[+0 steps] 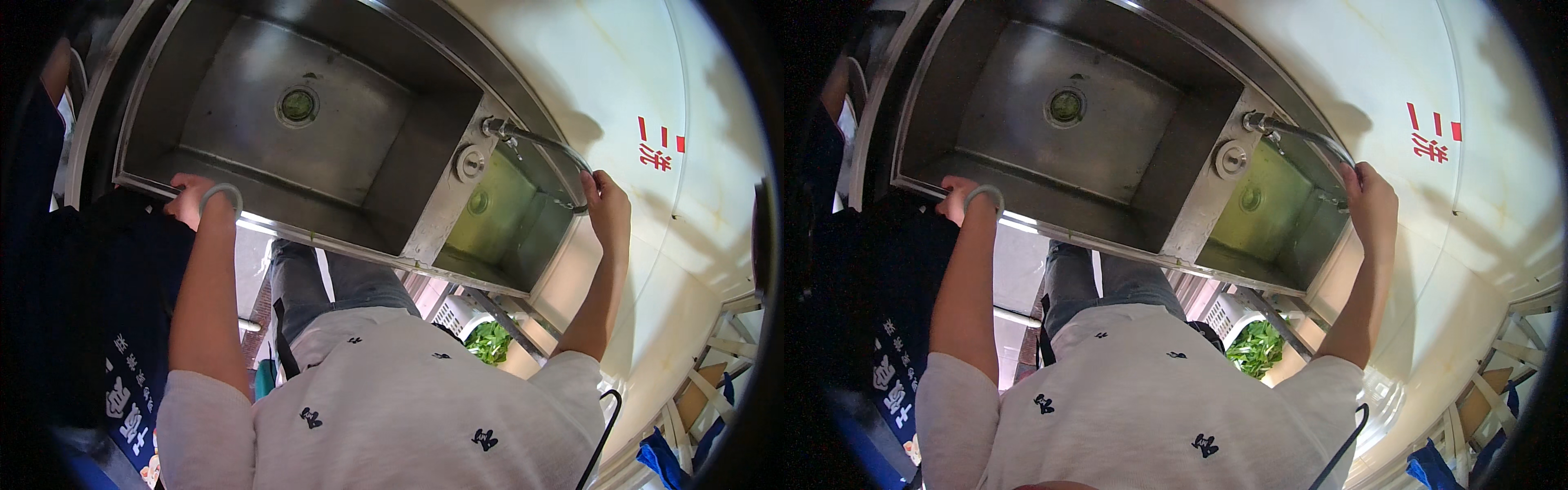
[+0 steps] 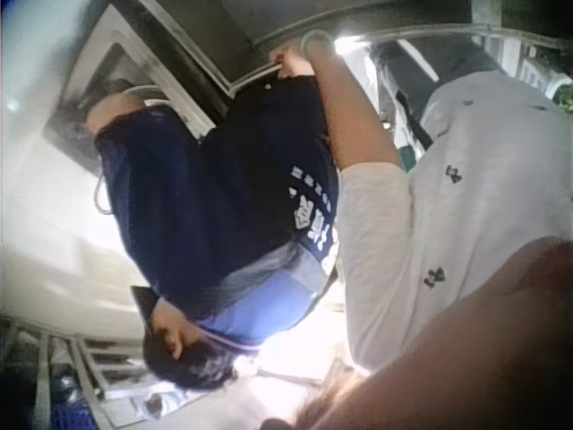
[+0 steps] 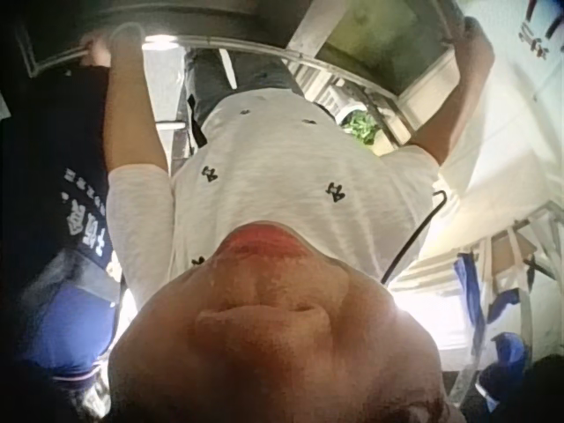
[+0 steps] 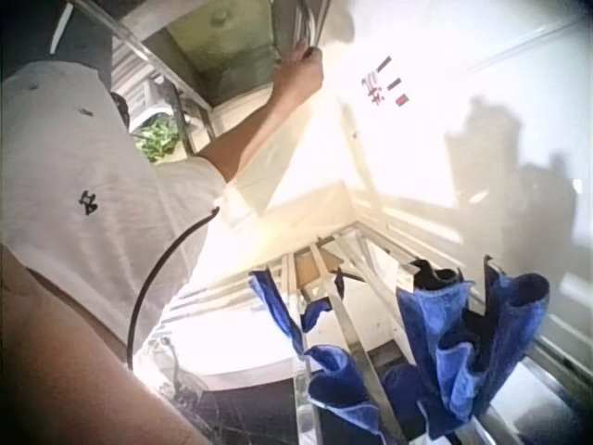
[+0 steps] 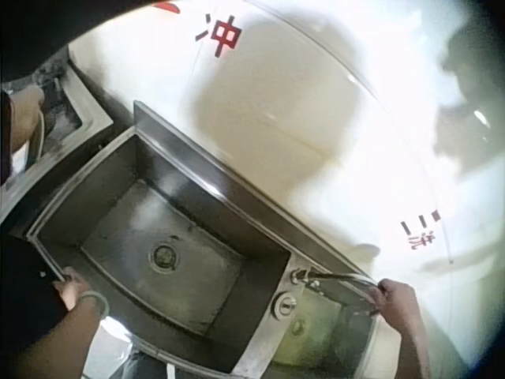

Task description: The person cleans a stainless steel sink by first removing debris with a strainer, then wiping the interior with a blue cloth. They rinse the sink with water, scrub the surface with a steel wool pad, and rinse again to remove residue.

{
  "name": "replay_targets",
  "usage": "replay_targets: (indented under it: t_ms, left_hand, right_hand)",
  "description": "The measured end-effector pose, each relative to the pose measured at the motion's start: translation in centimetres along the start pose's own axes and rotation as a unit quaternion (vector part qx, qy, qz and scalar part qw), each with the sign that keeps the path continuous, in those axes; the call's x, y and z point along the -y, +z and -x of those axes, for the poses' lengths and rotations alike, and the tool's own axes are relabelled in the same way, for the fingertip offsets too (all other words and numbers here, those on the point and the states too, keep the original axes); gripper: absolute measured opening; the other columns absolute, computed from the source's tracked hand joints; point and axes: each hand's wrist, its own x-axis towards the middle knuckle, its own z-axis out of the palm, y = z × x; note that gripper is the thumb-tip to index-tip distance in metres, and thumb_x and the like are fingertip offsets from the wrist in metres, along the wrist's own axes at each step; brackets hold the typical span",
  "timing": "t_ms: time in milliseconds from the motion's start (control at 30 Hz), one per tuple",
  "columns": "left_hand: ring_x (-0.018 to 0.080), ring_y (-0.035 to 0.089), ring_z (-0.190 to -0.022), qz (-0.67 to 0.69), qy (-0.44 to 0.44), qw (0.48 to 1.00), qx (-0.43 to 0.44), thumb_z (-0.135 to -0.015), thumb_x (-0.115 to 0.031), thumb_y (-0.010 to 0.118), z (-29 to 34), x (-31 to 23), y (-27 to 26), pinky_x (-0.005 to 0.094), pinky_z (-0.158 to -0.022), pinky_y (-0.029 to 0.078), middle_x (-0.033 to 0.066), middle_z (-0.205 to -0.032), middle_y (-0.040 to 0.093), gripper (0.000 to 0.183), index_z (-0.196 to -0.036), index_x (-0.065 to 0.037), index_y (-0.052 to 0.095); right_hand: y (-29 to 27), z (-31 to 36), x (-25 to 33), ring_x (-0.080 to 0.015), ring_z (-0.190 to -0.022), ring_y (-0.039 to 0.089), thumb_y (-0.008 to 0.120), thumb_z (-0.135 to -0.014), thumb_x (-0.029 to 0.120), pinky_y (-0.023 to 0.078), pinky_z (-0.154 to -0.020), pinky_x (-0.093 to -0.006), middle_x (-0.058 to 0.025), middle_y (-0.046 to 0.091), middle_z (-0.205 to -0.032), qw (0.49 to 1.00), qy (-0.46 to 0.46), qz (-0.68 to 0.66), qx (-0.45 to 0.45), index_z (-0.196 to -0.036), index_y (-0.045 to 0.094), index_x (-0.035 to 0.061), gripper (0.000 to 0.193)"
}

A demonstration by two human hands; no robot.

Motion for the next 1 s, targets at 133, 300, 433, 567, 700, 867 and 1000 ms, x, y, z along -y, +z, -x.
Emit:
replay_targets:
  t_ms: [133, 300, 433, 567, 700, 867, 1000]
  left_hand:
    - [0.0339, 0.066, -0.078, -0.001, -0.033, 0.999, 0.04, -0.086, -0.042, 0.049, 2.4, -3.5, -4.4, 0.0415, -0.067, 0.055, 0.0179, -0.089, 0.066, 0.048, -0.113, -0.002, 0.048]
    - [0.0341, 0.066, -0.082, 0.004, -0.069, 0.994, 0.088, -0.087, -0.043, 0.048, 2.2, -3.7, -4.9, 0.0407, -0.069, 0.054, 0.0185, -0.096, 0.065, 0.049, -0.114, -0.002, 0.047]
    - [0.0342, 0.065, -0.086, 0.001, -0.087, 0.988, 0.126, -0.088, -0.043, 0.047, 2.4, -4.6, -5.3, 0.0401, -0.071, 0.054, 0.0189, -0.101, 0.064, 0.05, -0.115, -0.002, 0.046]
    - [0.0321, 0.065, -0.089, -0.022, -0.084, 0.987, 0.138, -0.09, -0.04, 0.047, 2.4, -4.5, -5.0, 0.0398, -0.072, 0.054, 0.0196, -0.104, 0.063, 0.049, -0.12, -0.001, 0.042]
    - [0.0312, 0.065, -0.091, -0.027, -0.077, 0.987, 0.136, -0.091, -0.04, 0.046, 2.6, -4.4, -5.1, 0.04, -0.074, 0.054, 0.0203, -0.104, 0.062, 0.05, -0.123, -0.001, 0.039]
    - [0.0329, 0.065, -0.088, -0.036, -0.063, 0.986, 0.148, -0.091, -0.043, 0.045, 2.8, -4.5, -5.2, 0.041, -0.075, 0.054, 0.0205, -0.104, 0.062, 0.052, -0.12, -0.002, 0.04]
    - [0.033, 0.065, -0.089, -0.024, -0.062, 0.988, 0.136, -0.092, -0.043, 0.043, 2.5, -4.0, -4.7, 0.041, -0.076, 0.054, 0.0204, -0.105, 0.062, 0.05, -0.12, -0.002, 0.04]
  right_hand:
    - [0.4, 0.0, -1.4, -0.0132, -0.059, 0.062, 0.054, -0.092, 0.042, 0.047, -0.047, -0.0239, 0.0, 0.057, -0.066, 0.913, 0.126, -0.345, 0.176, -0.084, 0.057, 0.0052, 0.038]
    - [2.4, 0.9, 2.5, -0.0306, -0.091, 0.065, 0.044, -0.097, 0.032, 0.06, -0.069, -0.0345, -0.0133, 0.06, -0.092, 0.565, 0.185, -0.782, 0.187, -0.098, 0.053, -0.0017, 0.035]
    - [3.3, -3.8, 6.8, -0.0364, -0.112, 0.054, 0.04, -0.099, 0.034, 0.055, -0.087, -0.0437, -0.0208, 0.055, -0.106, 0.386, 0.193, -0.899, 0.072, -0.109, 0.047, -0.0045, 0.04]
    - [3.9, -5.6, 6.4, -0.0359, -0.113, 0.053, 0.038, -0.099, 0.035, 0.051, -0.092, -0.0475, -0.0204, 0.054, -0.109, 0.302, 0.147, -0.938, 0.081, -0.113, 0.044, -0.0044, 0.042]
    - [7.6, -1.0, 4.1, -0.0342, -0.11, 0.055, 0.043, -0.097, 0.034, 0.051, -0.087, -0.0451, -0.017, 0.055, -0.11, 0.519, 0.129, -0.843, 0.059, -0.111, 0.05, 0.0, 0.037]
    - [17.4, 0.1, 1.6, -0.0385, -0.113, 0.052, 0.046, -0.093, 0.016, 0.046, -0.091, -0.0413, -0.0225, 0.05, -0.126, 0.95, -0.125, -0.171, -0.228, -0.126, 0.047, -0.0005, 0.037]
    - [20.1, 0.1, 3.2, -0.0371, -0.124, 0.043, 0.048, -0.091, 0.014, 0.042, -0.096, -0.0397, -0.0261, 0.039, -0.137, 0.968, -0.068, -0.204, -0.129, -0.133, 0.042, -0.0021, 0.045]
